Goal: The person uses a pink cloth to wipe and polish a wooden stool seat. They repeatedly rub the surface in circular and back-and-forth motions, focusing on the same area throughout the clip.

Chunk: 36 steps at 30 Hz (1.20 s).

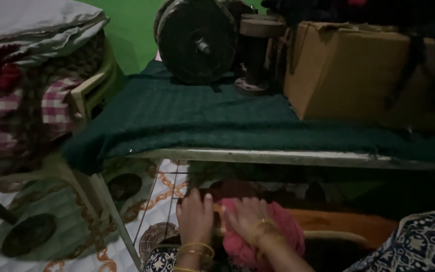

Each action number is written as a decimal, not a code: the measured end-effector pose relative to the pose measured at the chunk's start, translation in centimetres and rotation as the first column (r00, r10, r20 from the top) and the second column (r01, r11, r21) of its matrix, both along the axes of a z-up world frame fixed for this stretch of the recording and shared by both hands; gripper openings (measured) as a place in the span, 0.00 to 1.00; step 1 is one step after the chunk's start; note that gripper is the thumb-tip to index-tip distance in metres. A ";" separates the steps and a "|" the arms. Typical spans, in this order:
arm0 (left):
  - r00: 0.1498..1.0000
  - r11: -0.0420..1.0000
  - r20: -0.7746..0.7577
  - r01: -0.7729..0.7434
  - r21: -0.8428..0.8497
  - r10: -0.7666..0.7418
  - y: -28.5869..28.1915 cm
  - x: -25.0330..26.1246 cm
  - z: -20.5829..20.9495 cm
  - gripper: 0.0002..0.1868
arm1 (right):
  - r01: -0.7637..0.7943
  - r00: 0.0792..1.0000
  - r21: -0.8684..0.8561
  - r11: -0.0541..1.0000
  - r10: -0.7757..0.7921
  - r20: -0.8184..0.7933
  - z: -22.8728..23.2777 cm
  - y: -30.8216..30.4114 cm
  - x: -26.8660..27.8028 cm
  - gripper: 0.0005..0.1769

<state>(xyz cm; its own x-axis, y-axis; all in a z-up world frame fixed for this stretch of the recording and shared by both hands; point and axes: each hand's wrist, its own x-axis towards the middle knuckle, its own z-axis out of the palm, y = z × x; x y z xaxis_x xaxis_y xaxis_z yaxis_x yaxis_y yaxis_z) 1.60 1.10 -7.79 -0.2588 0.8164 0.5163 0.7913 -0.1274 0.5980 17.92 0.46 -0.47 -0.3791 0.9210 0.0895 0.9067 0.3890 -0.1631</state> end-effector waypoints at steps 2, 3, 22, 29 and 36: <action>0.996 0.999 0.085 -0.009 -0.045 0.012 0.9 -0.7 -1.9 0.28 | 0.126 0.985 -0.160 0.979 -0.105 0.135 -0.5 2.2 -0.5 0.31; 0.994 0.996 0.081 0.073 -0.055 -0.069 1.3 -1.2 -2.7 0.25 | 0.201 0.978 -0.276 0.940 -0.180 0.102 -1.4 3.8 -0.8 0.31; 0.986 0.978 -0.053 0.149 -0.147 -0.158 -0.6 -1.1 0.9 0.38 | 0.102 0.986 -0.365 0.926 -0.142 -0.086 0.1 3.7 -4.1 0.21; 0.958 0.911 -0.178 0.143 -0.386 -0.226 -2.5 -0.3 6.4 0.39 | 0.420 0.906 -0.278 0.864 -0.382 0.183 -8.3 7.8 16.9 0.29; 0.861 0.879 -0.453 -0.015 -0.477 -0.231 -1.2 4.0 2.9 0.31 | 0.833 0.553 -0.130 0.538 -0.800 0.232 -3.9 3.8 24.0 0.31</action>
<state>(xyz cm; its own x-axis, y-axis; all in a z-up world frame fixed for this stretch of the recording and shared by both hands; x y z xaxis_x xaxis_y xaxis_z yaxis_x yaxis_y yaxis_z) 5.64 -0.08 -4.92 0.0273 0.9928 0.1165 0.9873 -0.0450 0.1525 41.97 4.22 -4.42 0.5559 0.8223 -0.1214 0.8287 -0.5597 0.0028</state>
